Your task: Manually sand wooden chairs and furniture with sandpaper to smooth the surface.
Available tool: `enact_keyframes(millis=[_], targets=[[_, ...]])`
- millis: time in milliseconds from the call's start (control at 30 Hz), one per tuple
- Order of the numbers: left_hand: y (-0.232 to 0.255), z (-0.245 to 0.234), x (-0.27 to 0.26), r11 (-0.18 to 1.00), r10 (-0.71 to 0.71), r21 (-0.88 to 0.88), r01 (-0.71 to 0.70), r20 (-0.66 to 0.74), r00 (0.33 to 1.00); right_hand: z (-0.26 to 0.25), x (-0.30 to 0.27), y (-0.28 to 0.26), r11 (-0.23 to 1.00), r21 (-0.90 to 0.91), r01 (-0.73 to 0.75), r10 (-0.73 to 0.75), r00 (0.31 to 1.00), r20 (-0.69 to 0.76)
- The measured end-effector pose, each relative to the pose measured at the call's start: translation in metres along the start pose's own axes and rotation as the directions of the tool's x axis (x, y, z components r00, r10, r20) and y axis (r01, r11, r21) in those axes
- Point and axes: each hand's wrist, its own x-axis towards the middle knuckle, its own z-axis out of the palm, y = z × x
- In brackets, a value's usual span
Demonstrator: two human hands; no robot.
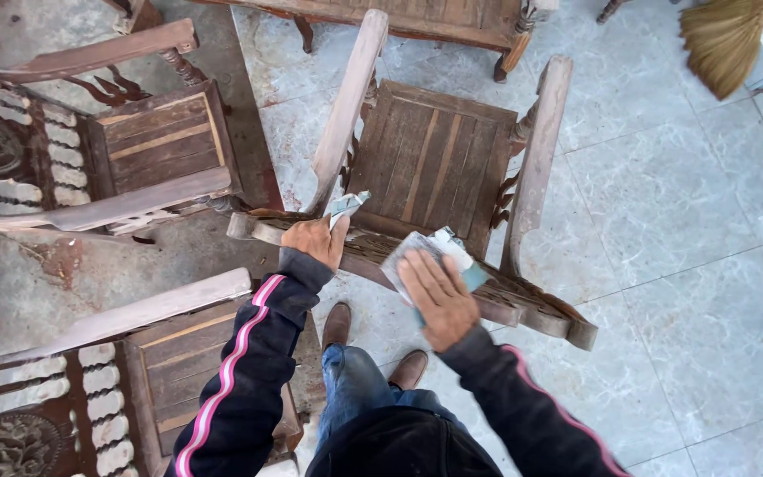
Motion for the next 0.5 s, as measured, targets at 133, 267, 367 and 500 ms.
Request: enact_keyframes(millis=[133, 267, 367, 500], targets=[[0.004, -0.003, 0.002, 0.999, -0.049, -0.02, 0.05, 0.057, 0.997, -0.045, -0.066, 0.039, 0.952, -0.277, 0.126, -0.122, 0.992, 0.03], [0.004, -0.004, 0.001, 0.998, -0.047, -0.041, 0.047, 0.009, 0.999, -0.038, -0.076, 0.037, 0.968, -0.235, 0.087, -0.081, 0.996, 0.037], [0.008, -0.006, 0.004, 0.999, -0.027, -0.041, 0.027, 0.004, 1.0, -0.005, -0.047, 0.014, 0.987, -0.136, 0.091, -0.097, 0.995, -0.036], [-0.009, 0.002, -0.001, 0.998, -0.062, -0.027, 0.063, 0.051, 0.997, 0.004, -0.06, 0.016, 0.956, -0.282, 0.084, -0.095, 0.995, -0.028]])
